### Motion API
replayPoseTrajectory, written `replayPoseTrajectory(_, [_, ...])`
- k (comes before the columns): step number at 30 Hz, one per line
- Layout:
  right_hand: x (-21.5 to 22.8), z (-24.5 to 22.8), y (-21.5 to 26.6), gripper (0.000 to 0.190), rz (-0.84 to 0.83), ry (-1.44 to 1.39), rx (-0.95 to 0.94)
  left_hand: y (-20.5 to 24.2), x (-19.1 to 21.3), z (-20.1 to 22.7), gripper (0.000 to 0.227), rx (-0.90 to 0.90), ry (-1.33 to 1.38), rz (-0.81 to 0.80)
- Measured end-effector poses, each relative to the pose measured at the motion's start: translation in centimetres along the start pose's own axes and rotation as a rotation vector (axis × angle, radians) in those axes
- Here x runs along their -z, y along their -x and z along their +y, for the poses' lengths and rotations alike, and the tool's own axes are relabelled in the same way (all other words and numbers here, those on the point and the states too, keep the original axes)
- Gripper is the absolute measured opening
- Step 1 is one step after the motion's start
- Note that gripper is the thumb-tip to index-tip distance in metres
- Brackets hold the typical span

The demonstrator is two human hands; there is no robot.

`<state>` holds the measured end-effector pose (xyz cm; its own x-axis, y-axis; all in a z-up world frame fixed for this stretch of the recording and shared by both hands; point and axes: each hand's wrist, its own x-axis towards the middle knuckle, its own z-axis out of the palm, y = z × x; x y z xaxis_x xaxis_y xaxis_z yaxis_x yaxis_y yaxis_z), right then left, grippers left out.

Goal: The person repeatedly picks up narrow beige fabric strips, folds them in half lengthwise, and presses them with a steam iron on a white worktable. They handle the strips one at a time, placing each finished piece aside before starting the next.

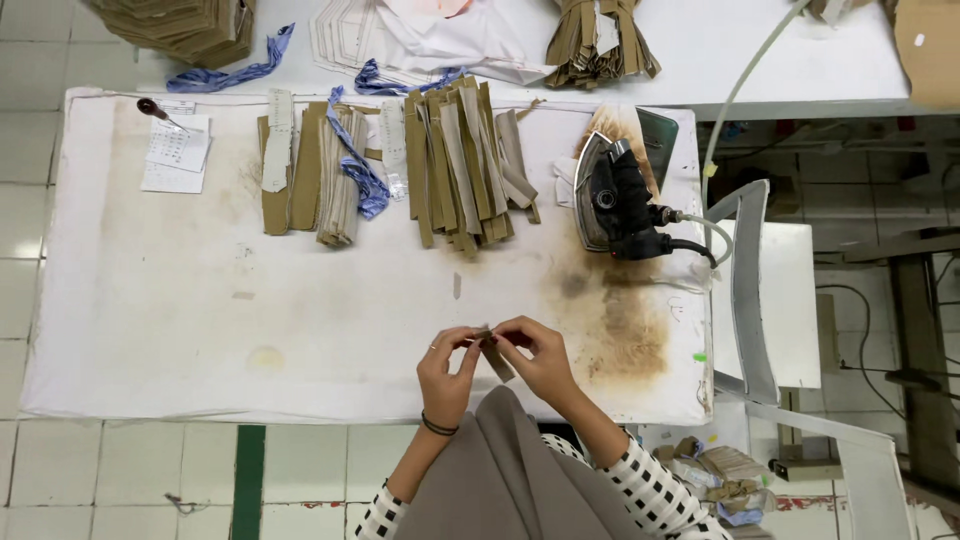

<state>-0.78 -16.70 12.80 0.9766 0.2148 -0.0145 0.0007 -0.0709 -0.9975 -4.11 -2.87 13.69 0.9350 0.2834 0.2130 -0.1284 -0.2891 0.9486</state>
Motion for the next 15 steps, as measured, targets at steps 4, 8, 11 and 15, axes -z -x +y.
replayPoseTrajectory(4, [0.1, -2.3, 1.6, 0.008, 0.041, -0.129, -0.022, -0.1, 0.9, 3.0, 0.017, -0.08, 0.057, -0.011])
replayPoseTrajectory(8, [0.3, -4.4, 2.3, 0.01, 0.057, -0.138, -0.033, 0.0, 1.6, 4.1, 0.02, -0.084, 0.115, -0.068])
replayPoseTrajectory(11, [0.4, -5.3, 2.4, 0.01, 0.043, -0.148, -0.027, 0.0, 1.8, 4.5, 0.022, -0.092, 0.12, -0.085])
replayPoseTrajectory(15, [0.5, -5.7, 2.4, 0.01, 0.025, -0.141, -0.008, 0.0, 2.0, 4.9, 0.024, -0.113, 0.112, -0.094])
